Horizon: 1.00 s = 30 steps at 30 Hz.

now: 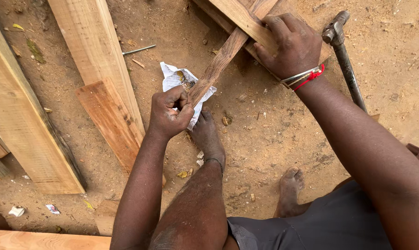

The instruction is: The person constructs a wooden frame on the ground, joining wooden planks together using a hammer and nails.

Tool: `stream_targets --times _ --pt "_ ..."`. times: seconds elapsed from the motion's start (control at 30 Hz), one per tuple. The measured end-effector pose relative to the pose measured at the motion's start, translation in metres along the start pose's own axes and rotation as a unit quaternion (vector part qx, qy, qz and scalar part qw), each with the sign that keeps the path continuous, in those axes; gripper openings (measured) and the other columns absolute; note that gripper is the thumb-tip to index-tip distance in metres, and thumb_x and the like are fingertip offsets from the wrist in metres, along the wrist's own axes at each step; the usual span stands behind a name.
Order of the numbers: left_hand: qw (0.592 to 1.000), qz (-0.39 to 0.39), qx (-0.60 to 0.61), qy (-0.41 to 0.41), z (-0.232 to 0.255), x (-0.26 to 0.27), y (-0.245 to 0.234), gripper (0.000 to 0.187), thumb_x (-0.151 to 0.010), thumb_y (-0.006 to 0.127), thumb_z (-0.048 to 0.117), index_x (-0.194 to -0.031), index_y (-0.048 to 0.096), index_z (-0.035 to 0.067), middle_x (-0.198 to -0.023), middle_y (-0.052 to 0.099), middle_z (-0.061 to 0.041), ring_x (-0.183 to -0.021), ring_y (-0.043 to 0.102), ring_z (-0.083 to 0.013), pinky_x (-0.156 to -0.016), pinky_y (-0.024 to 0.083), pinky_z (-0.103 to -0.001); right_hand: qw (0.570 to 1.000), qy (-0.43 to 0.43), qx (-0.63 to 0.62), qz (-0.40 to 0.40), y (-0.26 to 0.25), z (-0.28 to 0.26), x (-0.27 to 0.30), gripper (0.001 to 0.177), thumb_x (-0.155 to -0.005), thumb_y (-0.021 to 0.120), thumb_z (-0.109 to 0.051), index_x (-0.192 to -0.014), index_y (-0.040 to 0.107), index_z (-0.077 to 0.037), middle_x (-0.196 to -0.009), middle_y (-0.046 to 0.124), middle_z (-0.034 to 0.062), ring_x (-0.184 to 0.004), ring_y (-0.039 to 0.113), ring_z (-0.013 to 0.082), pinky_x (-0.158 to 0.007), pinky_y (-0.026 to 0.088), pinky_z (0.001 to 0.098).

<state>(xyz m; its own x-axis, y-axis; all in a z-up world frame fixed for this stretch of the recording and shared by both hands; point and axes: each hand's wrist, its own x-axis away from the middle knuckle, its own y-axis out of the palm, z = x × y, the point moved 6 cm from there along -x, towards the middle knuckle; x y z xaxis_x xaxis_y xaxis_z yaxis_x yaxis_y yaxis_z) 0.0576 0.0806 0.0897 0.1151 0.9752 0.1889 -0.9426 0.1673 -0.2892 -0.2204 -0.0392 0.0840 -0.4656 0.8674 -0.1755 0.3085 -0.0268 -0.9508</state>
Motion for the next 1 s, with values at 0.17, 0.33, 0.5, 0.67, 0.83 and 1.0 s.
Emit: stream_targets --times 0.17,0.33,0.5,0.67,0.83,1.0 --pt "0.999 -0.031 0.007 0.007 0.0 -0.003 0.015 0.023 -0.083 0.06 -0.001 -0.073 0.044 0.012 -0.062 0.047 0.004 -0.055 0.047 -0.0041 -0.049 0.043 -0.024 0.998 -0.022 -0.046 0.045 -0.015 -0.019 -0.006 0.048 -0.096 0.09 -0.04 -0.126 0.069 -0.01 -0.113 0.071 0.008 -0.094 0.071 0.0228 -0.072 0.058 0.0333" --pt "0.992 -0.075 0.102 -0.003 0.021 -0.015 0.037 0.017 -0.086 0.065 0.0 -0.083 0.052 0.011 -0.077 0.053 0.003 -0.07 0.053 -0.0056 -0.065 0.048 -0.026 0.954 -0.117 -0.274 -0.027 -0.047 -0.113 0.022 0.029 -0.099 0.079 -0.025 -0.123 0.072 -0.011 -0.11 0.078 0.007 -0.095 0.077 0.0194 -0.073 0.061 0.0318" --pt "0.981 -0.111 0.158 -0.003 0.03 -0.01 0.036 0.014 -0.093 0.071 0.003 -0.09 0.059 0.008 -0.086 0.057 0.002 -0.081 0.057 -0.0075 -0.075 0.049 -0.025 0.957 -0.11 -0.264 -0.043 -0.06 -0.119 0.026 0.016 -0.096 0.08 -0.022 -0.106 0.075 -0.012 -0.101 0.079 0.0052 -0.085 0.076 0.0186 -0.068 0.059 0.0347" --pt "0.975 -0.12 0.186 -0.02 0.027 -0.011 0.04 0.013 -0.095 0.075 0.009 -0.094 0.063 0.013 -0.086 0.061 0.004 -0.076 0.058 -0.0054 -0.068 0.051 -0.024 0.937 -0.052 -0.336 -0.08 -0.046 -0.111 0.031 0.011 -0.097 0.077 -0.016 -0.1 0.073 -0.006 -0.091 0.075 0.0075 -0.079 0.074 0.0194 -0.067 0.059 0.0334" --pt "0.935 -0.035 0.351 -0.035 0.029 -0.018 0.06 0.005 -0.098 0.076 0.011 -0.102 0.074 0.013 -0.097 0.072 -0.003 -0.084 0.069 -0.01 -0.072 0.063 -0.028 0.896 0.09 -0.429 -0.066 -0.044 -0.093 0.034 0.006 -0.099 0.073 -0.01 -0.099 0.07 -0.005 -0.089 0.073 0.0085 -0.077 0.072 0.0173 -0.067 0.062 0.0296" --pt "0.952 0.059 0.296 -0.044 0.013 -0.033 0.078 0.005 -0.1 0.075 0.019 -0.104 0.075 0.016 -0.105 0.075 -0.003 -0.098 0.073 -0.0114 -0.087 0.067 -0.032 0.9 0.09 -0.412 -0.115 -0.031 -0.056 0.035 0.009 -0.104 0.072 -0.012 -0.11 0.071 -0.005 -0.096 0.076 0.0079 -0.082 0.076 0.0158 -0.073 0.06 0.0268"
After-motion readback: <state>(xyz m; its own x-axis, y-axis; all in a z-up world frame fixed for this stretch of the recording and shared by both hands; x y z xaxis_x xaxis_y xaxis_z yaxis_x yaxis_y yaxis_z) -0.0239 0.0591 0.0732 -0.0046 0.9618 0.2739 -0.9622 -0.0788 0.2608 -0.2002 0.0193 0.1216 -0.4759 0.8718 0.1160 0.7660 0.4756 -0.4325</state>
